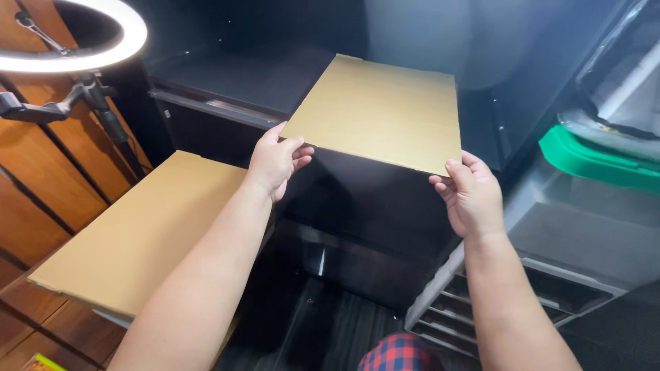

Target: The person repeatedly picks up flat cardboard sheets from a stack on a low wooden surface and places them one by one onto a black shelf above. The action is repeated continuously throughout the clip.

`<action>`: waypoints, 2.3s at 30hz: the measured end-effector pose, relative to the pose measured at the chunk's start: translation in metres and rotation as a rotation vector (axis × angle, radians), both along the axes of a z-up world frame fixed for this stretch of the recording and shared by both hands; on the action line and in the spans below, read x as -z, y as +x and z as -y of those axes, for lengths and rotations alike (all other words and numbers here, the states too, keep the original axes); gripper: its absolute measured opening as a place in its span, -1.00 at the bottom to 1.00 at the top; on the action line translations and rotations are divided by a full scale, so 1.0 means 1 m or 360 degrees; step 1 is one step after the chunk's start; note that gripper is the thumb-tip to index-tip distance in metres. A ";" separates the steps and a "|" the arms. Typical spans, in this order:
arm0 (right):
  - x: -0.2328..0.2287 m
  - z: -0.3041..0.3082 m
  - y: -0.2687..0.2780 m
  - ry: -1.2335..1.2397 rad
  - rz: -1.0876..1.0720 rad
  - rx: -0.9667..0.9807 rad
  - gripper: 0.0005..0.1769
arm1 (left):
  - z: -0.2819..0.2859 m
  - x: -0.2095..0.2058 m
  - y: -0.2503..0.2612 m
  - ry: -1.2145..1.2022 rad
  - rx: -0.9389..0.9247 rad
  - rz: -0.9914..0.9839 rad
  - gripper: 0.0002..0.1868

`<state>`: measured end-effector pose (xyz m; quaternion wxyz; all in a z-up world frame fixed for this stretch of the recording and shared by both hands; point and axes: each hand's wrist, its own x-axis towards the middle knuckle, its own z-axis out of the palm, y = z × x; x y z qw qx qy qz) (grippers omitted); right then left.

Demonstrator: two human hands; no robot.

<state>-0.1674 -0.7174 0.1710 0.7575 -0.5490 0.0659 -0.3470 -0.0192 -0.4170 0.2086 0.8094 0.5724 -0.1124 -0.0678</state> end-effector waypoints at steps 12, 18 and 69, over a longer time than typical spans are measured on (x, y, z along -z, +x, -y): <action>0.001 0.003 0.003 0.0069 -0.0092 0.0111 -0.36 | 0.028 0.003 0.019 0.0043 -0.0023 -0.0072 -0.31; 0.004 -0.011 -0.030 -0.1337 -0.0037 0.1002 -0.59 | 0.028 0.029 0.020 0.0402 -0.0548 0.0388 -0.44; 0.021 0.050 0.033 -0.2117 -0.0369 0.1269 -0.74 | 0.076 0.020 0.075 0.1293 -0.0688 0.0619 -0.68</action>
